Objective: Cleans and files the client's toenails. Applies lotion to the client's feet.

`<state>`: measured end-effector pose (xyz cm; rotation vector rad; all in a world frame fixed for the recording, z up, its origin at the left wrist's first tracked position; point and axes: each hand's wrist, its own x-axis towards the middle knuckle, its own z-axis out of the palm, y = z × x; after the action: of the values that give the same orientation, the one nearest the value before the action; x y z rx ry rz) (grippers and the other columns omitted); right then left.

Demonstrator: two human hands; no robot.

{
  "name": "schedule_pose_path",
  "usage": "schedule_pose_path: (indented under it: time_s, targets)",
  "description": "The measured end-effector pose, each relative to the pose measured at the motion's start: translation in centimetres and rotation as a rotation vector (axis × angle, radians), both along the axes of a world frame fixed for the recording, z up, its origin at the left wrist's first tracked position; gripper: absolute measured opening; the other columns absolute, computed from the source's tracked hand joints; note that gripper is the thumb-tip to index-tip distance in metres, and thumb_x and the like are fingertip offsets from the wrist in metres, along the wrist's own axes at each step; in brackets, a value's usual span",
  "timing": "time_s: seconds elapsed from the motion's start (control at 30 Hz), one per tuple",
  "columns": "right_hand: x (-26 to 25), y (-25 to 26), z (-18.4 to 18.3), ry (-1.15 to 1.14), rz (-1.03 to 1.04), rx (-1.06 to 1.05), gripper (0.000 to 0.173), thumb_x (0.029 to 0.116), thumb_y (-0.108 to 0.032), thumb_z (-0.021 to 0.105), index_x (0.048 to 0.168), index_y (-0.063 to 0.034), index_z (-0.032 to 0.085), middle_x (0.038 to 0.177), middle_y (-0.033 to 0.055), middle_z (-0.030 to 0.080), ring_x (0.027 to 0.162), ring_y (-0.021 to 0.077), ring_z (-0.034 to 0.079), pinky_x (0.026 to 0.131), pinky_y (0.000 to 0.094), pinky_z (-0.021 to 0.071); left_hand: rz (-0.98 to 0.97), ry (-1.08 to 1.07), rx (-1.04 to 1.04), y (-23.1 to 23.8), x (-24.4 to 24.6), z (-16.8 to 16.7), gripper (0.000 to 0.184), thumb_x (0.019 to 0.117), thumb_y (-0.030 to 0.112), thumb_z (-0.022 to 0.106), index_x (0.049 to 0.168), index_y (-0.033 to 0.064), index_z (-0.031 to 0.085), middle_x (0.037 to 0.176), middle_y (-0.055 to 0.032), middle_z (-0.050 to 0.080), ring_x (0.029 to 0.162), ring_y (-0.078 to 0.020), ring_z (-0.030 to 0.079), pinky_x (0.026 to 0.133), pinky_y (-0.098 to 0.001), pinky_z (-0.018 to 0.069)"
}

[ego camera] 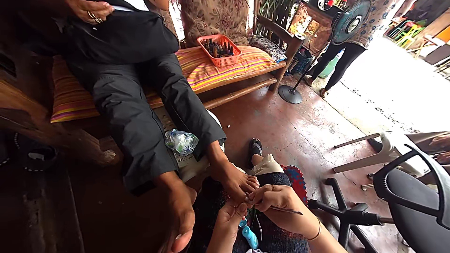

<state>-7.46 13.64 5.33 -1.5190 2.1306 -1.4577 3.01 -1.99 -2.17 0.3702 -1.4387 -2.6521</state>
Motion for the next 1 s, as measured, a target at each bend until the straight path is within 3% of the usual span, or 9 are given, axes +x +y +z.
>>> schedule_pose_path:
  time_s: [0.1, 0.23, 0.37, 0.5, 0.63, 0.77, 0.9, 1.0]
  targets:
    - [0.68, -0.49, -0.23, 0.148, -0.040, 0.040, 0.015, 0.0916, 0.004, 0.061, 0.079, -0.0024, 0.067, 0.097, 0.0113, 0.075, 0.101, 0.0195, 0.072, 0.090, 0.0321, 0.0590, 0.007, -0.007, -0.020, 0.18, -0.08, -0.15, 0.012, 0.0972, 0.014, 0.062, 0.105, 0.0088, 0.069, 0.089, 0.0041, 0.071, 0.078, -0.0032, 0.065, 0.076, -0.0198, 0.0550]
    - [0.08, 0.03, 0.10, -0.012, -0.005, -0.013, 0.014, 0.0900, 0.008, 0.064, 0.078, 0.0013, 0.065, 0.098, 0.0144, 0.075, 0.102, 0.0202, 0.072, 0.091, 0.0326, 0.0596, 0.000, 0.002, -0.016, 0.07, 0.06, -0.08, 0.011, 0.0982, 0.014, 0.062, 0.104, 0.0090, 0.070, 0.090, 0.0033, 0.072, 0.079, -0.0036, 0.065, 0.077, -0.0186, 0.0542]
    - [0.67, -0.42, 0.05, 0.130, -0.037, 0.057, 0.016, 0.0928, 0.003, 0.060, 0.081, -0.0025, 0.068, 0.097, 0.0116, 0.075, 0.101, 0.0195, 0.072, 0.090, 0.0324, 0.0586, 0.006, -0.025, -0.008, 0.20, -0.07, 0.09, 0.014, 0.0973, 0.014, 0.061, 0.107, 0.0073, 0.069, 0.091, 0.0026, 0.071, 0.080, -0.0042, 0.066, 0.079, -0.0193, 0.0553]
    - [-0.03, 0.04, 0.25, -0.029, -0.002, -0.003, 0.013, 0.0897, 0.008, 0.064, 0.078, 0.0020, 0.066, 0.098, 0.0151, 0.075, 0.102, 0.0203, 0.072, 0.091, 0.0326, 0.0593, 0.001, -0.023, -0.005, -0.02, -0.07, 0.20, 0.012, 0.0980, 0.014, 0.061, 0.105, 0.0082, 0.070, 0.091, 0.0021, 0.072, 0.080, -0.0036, 0.065, 0.078, -0.0179, 0.0538]
    - [0.64, -0.52, -0.12, 0.122, -0.042, 0.042, 0.016, 0.0920, 0.004, 0.060, 0.080, -0.0021, 0.068, 0.097, 0.0123, 0.075, 0.102, 0.0199, 0.072, 0.090, 0.0323, 0.0585, 0.004, -0.039, -0.011, 0.06, -0.15, 0.20, 0.013, 0.0975, 0.012, 0.060, 0.105, 0.0071, 0.069, 0.089, 0.0021, 0.071, 0.079, -0.0041, 0.065, 0.078, -0.0188, 0.0549]
    - [0.07, 0.07, 0.20, -0.037, -0.019, -0.001, 0.012, 0.0890, 0.008, 0.066, 0.079, 0.0020, 0.067, 0.097, 0.0149, 0.075, 0.103, 0.0201, 0.073, 0.092, 0.0319, 0.0592, -0.005, -0.037, -0.005, -0.04, -0.03, 0.46, 0.012, 0.0983, 0.012, 0.060, 0.105, 0.0071, 0.069, 0.090, 0.0015, 0.071, 0.079, -0.0045, 0.065, 0.077, -0.0182, 0.0538]
    - [0.67, -0.46, -0.02, 0.130, -0.054, 0.050, 0.015, 0.0926, 0.004, 0.061, 0.081, -0.0023, 0.068, 0.098, 0.0123, 0.075, 0.103, 0.0197, 0.072, 0.090, 0.0321, 0.0586, -0.002, -0.038, -0.001, 0.06, -0.19, 0.55, 0.013, 0.0980, 0.009, 0.058, 0.106, 0.0063, 0.068, 0.091, 0.0019, 0.071, 0.081, -0.0044, 0.065, 0.079, -0.0190, 0.0547]
    - [0.07, 0.01, 0.05, -0.043, -0.023, -0.017, 0.012, 0.0894, 0.009, 0.066, 0.079, 0.0022, 0.066, 0.098, 0.0151, 0.075, 0.103, 0.0198, 0.072, 0.092, 0.0314, 0.0589, -0.011, -0.028, 0.002, -0.08, -0.17, 0.59, 0.012, 0.0989, 0.010, 0.059, 0.105, 0.0072, 0.069, 0.091, 0.0021, 0.071, 0.081, -0.0043, 0.065, 0.079, -0.0187, 0.0537]
